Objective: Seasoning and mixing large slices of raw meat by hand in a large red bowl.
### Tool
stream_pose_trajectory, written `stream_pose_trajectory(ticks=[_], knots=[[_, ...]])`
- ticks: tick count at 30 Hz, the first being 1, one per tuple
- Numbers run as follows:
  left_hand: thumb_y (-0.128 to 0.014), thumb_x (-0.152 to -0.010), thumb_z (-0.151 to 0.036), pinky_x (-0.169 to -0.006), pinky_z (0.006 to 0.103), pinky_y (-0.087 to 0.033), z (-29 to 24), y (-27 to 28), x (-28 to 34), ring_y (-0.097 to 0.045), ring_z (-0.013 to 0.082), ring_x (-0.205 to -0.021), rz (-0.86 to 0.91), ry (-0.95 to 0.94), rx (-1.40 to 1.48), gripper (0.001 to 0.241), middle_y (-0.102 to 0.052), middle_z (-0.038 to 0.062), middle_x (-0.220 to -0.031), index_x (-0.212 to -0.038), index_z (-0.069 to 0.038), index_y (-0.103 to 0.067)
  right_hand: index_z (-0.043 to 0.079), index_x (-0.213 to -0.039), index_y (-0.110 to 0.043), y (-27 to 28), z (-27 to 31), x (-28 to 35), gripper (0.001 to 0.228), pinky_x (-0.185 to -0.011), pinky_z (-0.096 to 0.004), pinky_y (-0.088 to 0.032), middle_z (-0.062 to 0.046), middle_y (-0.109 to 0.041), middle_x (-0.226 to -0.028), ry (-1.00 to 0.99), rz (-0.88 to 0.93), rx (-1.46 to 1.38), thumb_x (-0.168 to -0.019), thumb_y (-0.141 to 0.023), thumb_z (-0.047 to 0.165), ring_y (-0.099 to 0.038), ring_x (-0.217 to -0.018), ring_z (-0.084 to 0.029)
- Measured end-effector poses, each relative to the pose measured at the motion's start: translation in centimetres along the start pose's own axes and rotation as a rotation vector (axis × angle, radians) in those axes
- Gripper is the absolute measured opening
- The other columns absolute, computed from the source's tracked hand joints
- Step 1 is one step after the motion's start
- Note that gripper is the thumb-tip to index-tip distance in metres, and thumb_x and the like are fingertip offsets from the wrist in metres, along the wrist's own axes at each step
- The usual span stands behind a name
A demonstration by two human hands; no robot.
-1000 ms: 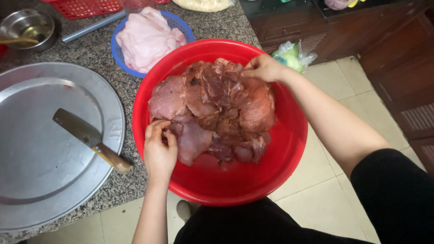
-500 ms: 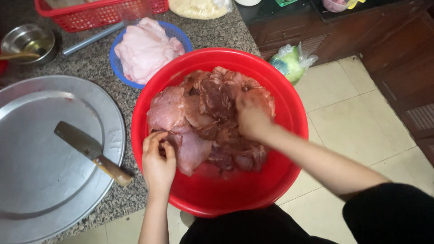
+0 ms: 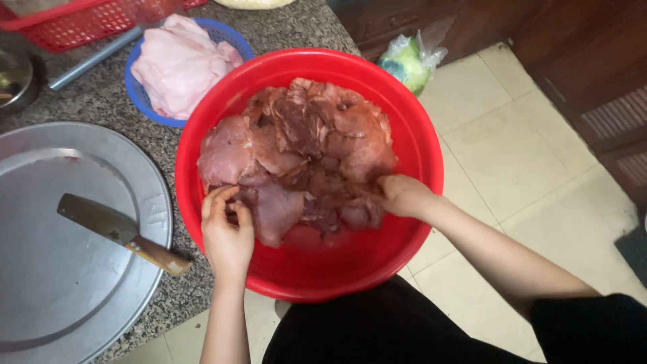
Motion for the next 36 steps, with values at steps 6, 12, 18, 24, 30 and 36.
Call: stream_pose_trajectory(ticks=[6,12,18,24,30,36], knots=[[-0.066,-0.089,-0.003,-0.082,0.0398,-0.06,-0.1,0.1,0.1,-0.071,0.0311,-0.103,0.014,-0.02,0.021,0.021,-0.069,0.007,-0.109,-0.108,-0.011,-0.072,0.002,-0.111,-0.069,1.3,6.7,2.3,0.048,-0.094,-0.053,-0.058,-0.021,-0.077,-0.102,-0.109,0.078,-0.095,-0.08,-0.082,0.036,-0.073,-0.107,-0.041],[-0.063,-0.089,0.0,-0.082,0.043,-0.059,-0.1,0.3,0.1,-0.071,0.0347,-0.101,0.011,-0.078,0.043,0.021,-0.069,0.009,-0.107,-0.106,-0.009,-0.072,0.011,-0.105,-0.077,-2.8,2.9,-0.5,0.043,-0.089,-0.048,-0.061,-0.015,-0.079,-0.091,-0.182,-0.002,-0.031,-0.072,-0.088,0.037,-0.076,-0.101,-0.036],[-0.065,-0.087,-0.003,-0.082,0.0449,-0.059,1.2,-0.5,0.3,-0.071,0.0341,-0.101,0.039,-0.073,0.035,0.022,-0.068,0.007,-0.108,-0.107,-0.011,-0.071,-0.002,-0.098,-0.079,2.5,2.4,2.4,0.034,-0.091,-0.054,-0.057,-0.027,-0.076,-0.094,-0.234,-0.175,-0.192,-0.084,-0.072,0.029,-0.071,-0.107,-0.042],[-0.062,-0.089,-0.007,-0.086,0.0484,-0.057,1.0,0.0,0.2,-0.069,0.0374,-0.104,0.112,-0.006,0.015,0.02,-0.068,0.007,-0.11,-0.106,-0.013,-0.069,0.002,-0.099,-0.079,6.1,2.6,2.7,0.031,-0.087,-0.054,-0.057,-0.026,-0.075,-0.091,-0.125,-0.245,-0.243,-0.088,-0.066,0.028,-0.071,-0.104,-0.043],[-0.063,-0.093,-0.025,-0.089,0.0471,-0.058,2.9,-3.9,0.7,-0.071,0.035,-0.105,0.508,0.076,-0.086,0.024,-0.071,0.005,-0.105,-0.114,-0.023,-0.073,0.004,-0.103,-0.079,8.0,4.1,4.0,0.03,-0.083,-0.05,-0.06,-0.022,-0.077,-0.091,-0.134,-0.085,-0.328,-0.08,-0.074,0.024,-0.075,-0.098,-0.035],[-0.069,-0.083,-0.024,-0.098,0.0443,-0.055,4.5,-15.4,6.3,-0.069,0.0296,-0.115,0.763,0.465,0.063,0.032,-0.075,0.009,-0.112,-0.114,-0.024,-0.073,-0.004,-0.13,-0.068,7.8,0.4,1.8,0.07,-0.114,-0.053,-0.046,-0.028,-0.068,-0.132,-0.176,0.109,-0.29,-0.089,-0.07,0.052,-0.058,-0.133,-0.041]])
Point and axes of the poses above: each hand's wrist, its own x-axis away from the middle knuckle, its own y-axis out of the back of the hand, z = x × y, the point moved 3 cm from there along -x, towards the middle knuckle
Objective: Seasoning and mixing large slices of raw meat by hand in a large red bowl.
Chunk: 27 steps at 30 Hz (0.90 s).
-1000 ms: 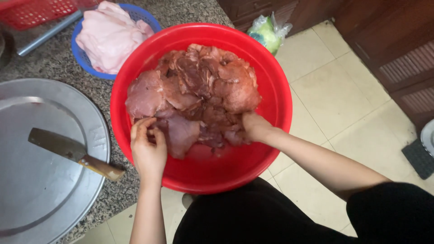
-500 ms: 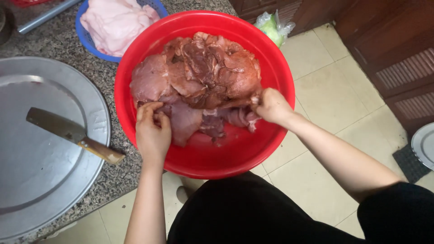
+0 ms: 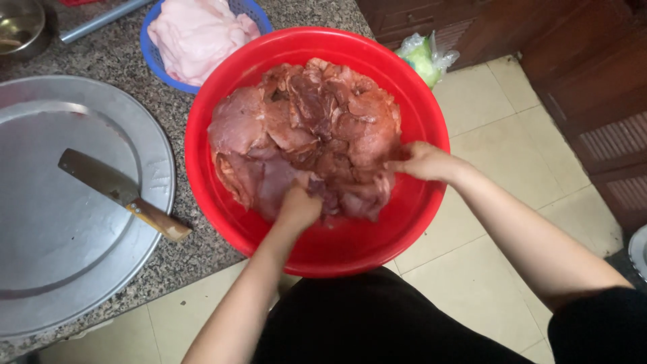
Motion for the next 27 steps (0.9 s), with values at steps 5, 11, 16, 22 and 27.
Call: stream_pose_trajectory(ticks=[5,11,16,22,27], knots=[[-0.074,-0.07,-0.044,-0.113,0.0503,-0.031,2.4,0.2,0.5,-0.034,0.0473,-0.139,-0.424,0.415,0.4,0.102,-0.029,0.037,-0.144,-0.142,0.015,-0.031,0.006,-0.138,-0.065,-4.8,0.3,-3.2,0.098,-0.114,-0.048,-0.046,-0.02,-0.065,-0.139,-0.211,0.012,-0.316,-0.074,-0.071,0.08,-0.056,-0.136,-0.035],[-0.082,-0.073,-0.051,-0.128,0.0447,-0.023,2.4,7.6,-0.6,-0.024,0.0429,-0.153,-0.486,0.578,0.351,0.123,-0.019,0.032,-0.16,-0.158,0.005,-0.012,-0.001,-0.136,-0.064,-8.7,2.2,-3.7,0.119,-0.115,-0.048,-0.045,-0.023,-0.063,-0.138,-0.263,0.018,-0.498,-0.055,-0.084,0.084,-0.056,-0.136,-0.036],[-0.088,-0.063,-0.063,-0.123,0.0435,-0.033,4.1,7.4,-2.8,-0.036,0.0418,-0.148,-0.505,0.656,0.325,0.131,-0.029,0.029,-0.157,-0.156,0.005,-0.025,-0.011,-0.152,-0.04,-10.2,4.0,-2.4,0.125,-0.104,-0.054,-0.052,-0.033,-0.047,-0.152,-0.26,0.078,-0.893,-0.062,-0.094,0.056,-0.049,-0.141,-0.044],[-0.091,-0.055,-0.073,-0.109,0.0435,-0.049,0.3,9.7,0.4,-0.058,0.0322,-0.133,-0.456,0.673,0.38,0.115,-0.064,0.023,-0.137,-0.137,0.002,-0.062,-0.011,-0.151,-0.033,-14.4,5.4,-5.9,0.119,-0.069,-0.075,-0.054,-0.038,-0.05,-0.141,-0.322,0.075,-1.227,-0.068,-0.097,0.045,-0.061,-0.118,-0.056],[-0.092,-0.059,-0.067,-0.111,0.0505,-0.045,-1.9,10.2,1.6,-0.053,0.0392,-0.137,-0.411,0.587,0.503,0.114,-0.06,0.031,-0.139,-0.136,0.01,-0.059,0.0,-0.144,-0.054,-18.0,7.2,-7.6,0.097,-0.101,-0.063,-0.052,-0.024,-0.067,-0.133,-0.331,0.386,-1.486,-0.075,-0.086,0.061,-0.062,-0.127,-0.04]])
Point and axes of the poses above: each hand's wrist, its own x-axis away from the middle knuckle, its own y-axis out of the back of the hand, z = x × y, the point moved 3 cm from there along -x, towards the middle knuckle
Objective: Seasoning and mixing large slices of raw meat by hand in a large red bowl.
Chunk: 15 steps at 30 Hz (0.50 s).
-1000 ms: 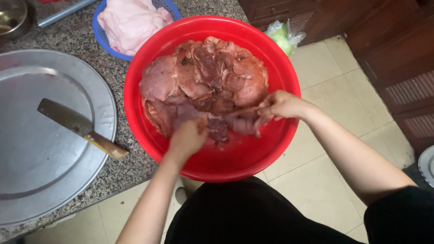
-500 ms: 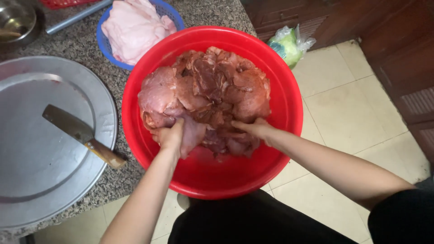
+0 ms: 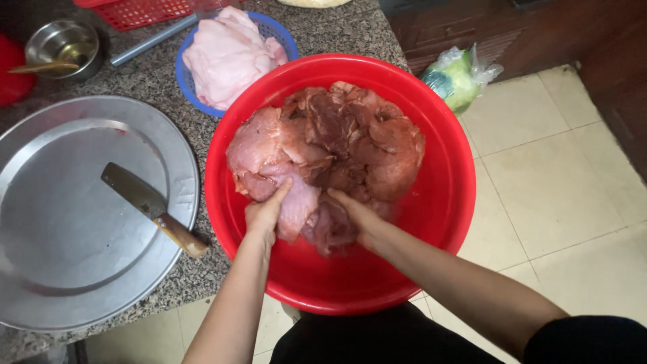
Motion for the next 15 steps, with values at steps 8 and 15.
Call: stream_pose_trajectory(ticks=[8,15], knots=[[-0.09,-0.057,-0.063,-0.096,0.0424,-0.056,3.8,-0.8,-3.8,-0.069,0.0294,-0.116,-0.14,-0.064,-0.287,0.076,-0.077,0.013,-0.111,-0.115,-0.015,-0.078,-0.003,-0.111,-0.071,-1.7,1.1,3.5,0.039,-0.084,-0.039,-0.062,-0.015,-0.076,-0.1,-0.078,0.319,-0.45,-0.097,-0.07,0.033,-0.074,-0.093,-0.024],[-0.083,-0.069,-0.037,-0.098,0.0493,-0.052,0.4,-1.2,-0.4,-0.061,0.0361,-0.127,-0.039,-0.115,-0.07,0.072,-0.069,0.026,-0.126,-0.125,0.006,-0.07,0.007,-0.092,-0.077,-2.5,6.1,6.0,0.02,-0.083,-0.043,-0.064,-0.011,-0.079,-0.092,0.057,0.252,-0.497,-0.086,-0.077,0.026,-0.077,-0.087,-0.025]])
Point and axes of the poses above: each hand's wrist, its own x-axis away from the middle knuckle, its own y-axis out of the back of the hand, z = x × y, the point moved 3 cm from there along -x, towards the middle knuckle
